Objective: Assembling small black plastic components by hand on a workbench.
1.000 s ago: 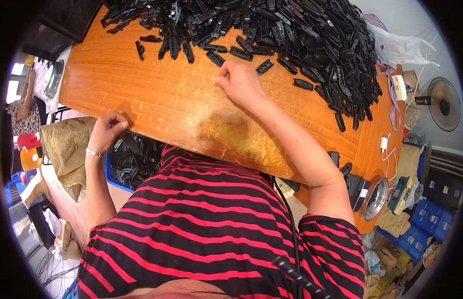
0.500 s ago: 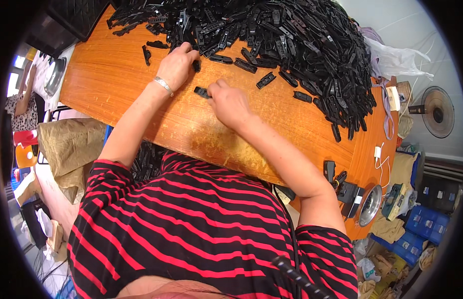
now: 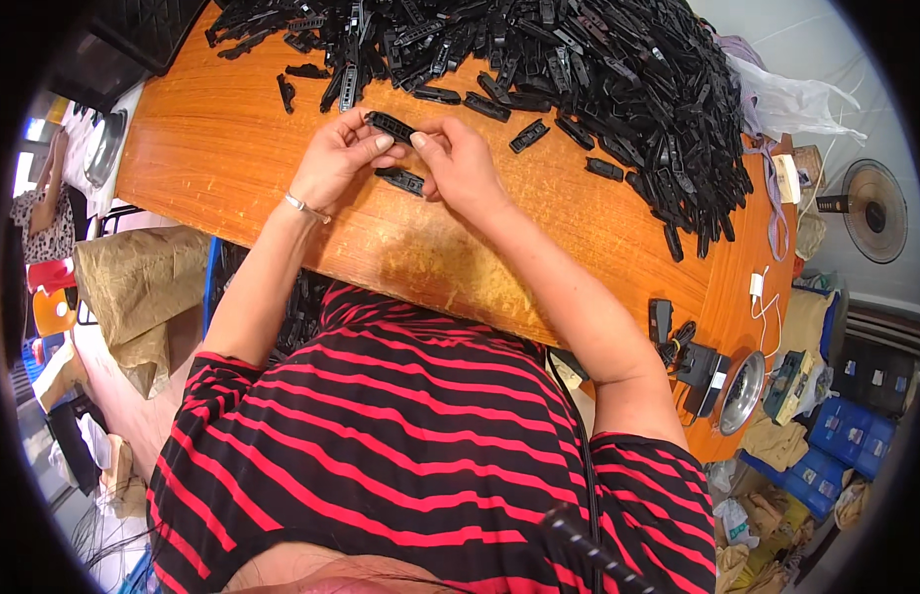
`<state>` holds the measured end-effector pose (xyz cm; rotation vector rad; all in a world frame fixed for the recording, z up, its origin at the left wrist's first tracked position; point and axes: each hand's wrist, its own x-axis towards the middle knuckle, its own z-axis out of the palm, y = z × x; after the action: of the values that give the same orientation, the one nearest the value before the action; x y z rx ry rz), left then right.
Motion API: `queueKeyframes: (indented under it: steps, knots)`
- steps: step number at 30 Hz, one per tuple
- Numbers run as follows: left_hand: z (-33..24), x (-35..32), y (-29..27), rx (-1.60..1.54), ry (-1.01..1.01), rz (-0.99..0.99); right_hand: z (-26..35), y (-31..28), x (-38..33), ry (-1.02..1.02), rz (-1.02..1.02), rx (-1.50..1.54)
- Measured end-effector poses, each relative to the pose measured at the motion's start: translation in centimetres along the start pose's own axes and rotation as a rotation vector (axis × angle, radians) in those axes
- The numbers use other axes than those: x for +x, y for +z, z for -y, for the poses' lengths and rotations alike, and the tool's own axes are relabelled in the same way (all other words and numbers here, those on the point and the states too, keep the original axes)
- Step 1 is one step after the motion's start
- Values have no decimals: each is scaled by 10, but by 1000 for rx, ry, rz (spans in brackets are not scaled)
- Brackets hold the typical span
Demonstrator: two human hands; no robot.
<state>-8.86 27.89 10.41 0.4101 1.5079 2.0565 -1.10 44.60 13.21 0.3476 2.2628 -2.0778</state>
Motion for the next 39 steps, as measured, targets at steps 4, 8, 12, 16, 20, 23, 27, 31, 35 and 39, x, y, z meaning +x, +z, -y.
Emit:
queueKeyframes:
  steps: [4,8,12,16,20,23,27,31,35,39]
  knots:
    - [-1,-9,2,-118,-129,-26,-7,-4,-2,41,72,57]
    - [-14,-13,-4,-73,-130,-48,-3,-7,-6,122,53,-49]
    - [-10,-7,-12,136,-175,-41,-5,-4,-10,170,32,-81]
    - [-2,-6,-9,315,-148,-115,-7,-2,-11,216,48,-91]
    - [1,-9,-8,436,-116,-113,-9,-1,-10,245,68,-122]
    - [2,-7,-8,518,-101,-110,-10,-1,-8,248,70,-147]
    - [3,-7,-12,587,-119,-122,-9,-1,-7,258,76,-159]
    - [5,-8,-12,618,-145,-116,-4,0,-6,277,104,-201]
    - [3,-10,-9,748,-152,-143,7,-4,3,317,115,-299]
    - [-5,-8,-9,796,-212,-94,12,-4,6,390,180,-351]
